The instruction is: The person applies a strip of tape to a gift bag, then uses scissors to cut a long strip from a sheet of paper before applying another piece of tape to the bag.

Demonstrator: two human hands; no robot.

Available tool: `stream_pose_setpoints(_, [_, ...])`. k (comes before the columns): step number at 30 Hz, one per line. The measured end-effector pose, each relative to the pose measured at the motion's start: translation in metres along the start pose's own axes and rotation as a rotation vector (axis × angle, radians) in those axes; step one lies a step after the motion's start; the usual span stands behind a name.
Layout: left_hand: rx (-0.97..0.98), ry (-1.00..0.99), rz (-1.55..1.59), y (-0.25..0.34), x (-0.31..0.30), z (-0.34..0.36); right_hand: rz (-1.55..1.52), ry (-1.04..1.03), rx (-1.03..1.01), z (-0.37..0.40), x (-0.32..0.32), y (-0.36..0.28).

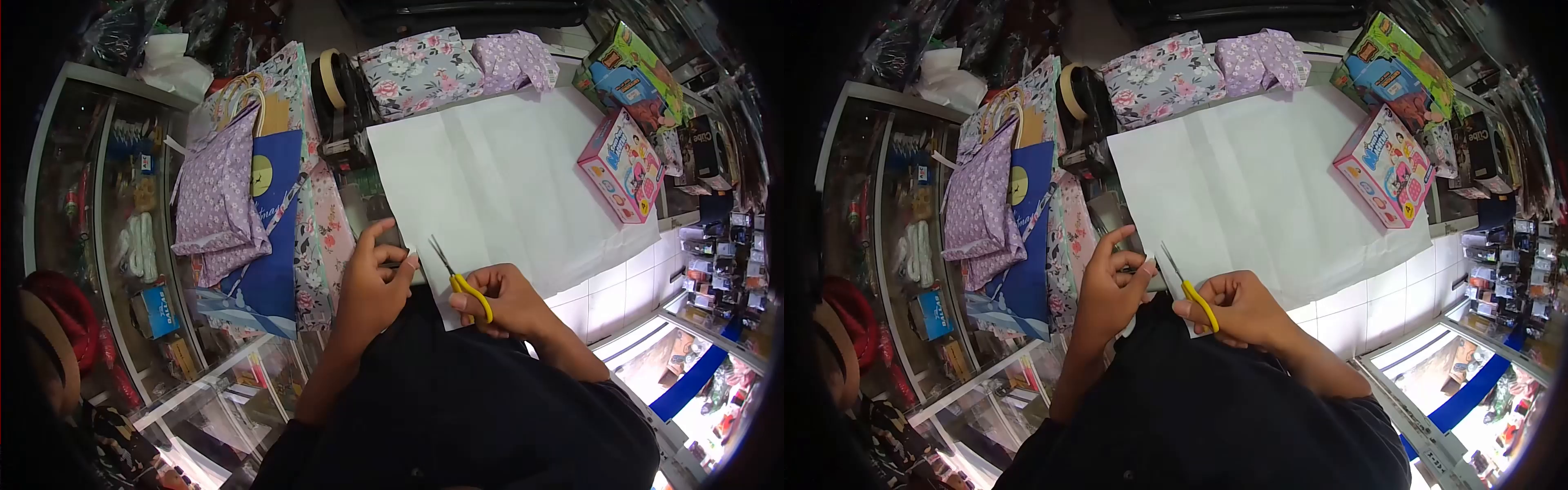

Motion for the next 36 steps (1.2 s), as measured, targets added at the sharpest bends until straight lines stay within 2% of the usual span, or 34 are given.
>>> stream_pose_setpoints(4, [0.048, -0.013, 0.104, 0.0, 0.0, 0.001, -0.038, -0.095, 0.175, -0.004, 0.003, 0.009])
stream_pose_setpoints(8, [0.038, 0.012, 0.168, 0.001, -0.001, 0.002, -0.045, -0.122, 0.213, 0.001, 0.01, 0.0])
stream_pose_setpoints(14, [0.079, -0.01, 0.192, 0.0, -0.001, 0.006, -0.069, -0.08, 0.19, -0.001, 0.017, -0.005])
stream_pose_setpoints(20, [0.092, -0.019, 0.183, -0.007, -0.002, 0.006, 0.048, -0.055, 0.123, -0.008, 0.019, -0.002])
stream_pose_setpoints(30, [0.161, 0.011, 0.184, -0.004, 0.003, 0.011, 0.004, -0.002, 0.044, -0.009, 0.022, -0.009])
stream_pose_setpoints(33, [0.213, 0.032, 0.124, -0.002, 0.0, 0.011, 0.027, 0.017, 0.023, -0.008, 0.022, -0.012])
stream_pose_setpoints(35, [0.186, -0.003, -0.185, 0.004, -0.004, 0.013, 0.05, 0.021, 0.007, -0.008, 0.023, -0.013])
stream_pose_setpoints(36, [0.193, 0.001, -0.184, 0.007, -0.009, 0.013, 0.069, 0.029, 0.017, -0.008, 0.022, -0.012])
Point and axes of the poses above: each hand's wrist, its own z-axis away from the middle knuckle, its own x-axis out of the palm, y = z × x, the point moved 2 cm from there along -z, towards the middle knuckle, and after that the axes turned 9 degrees about z, right-handed, at the moved point
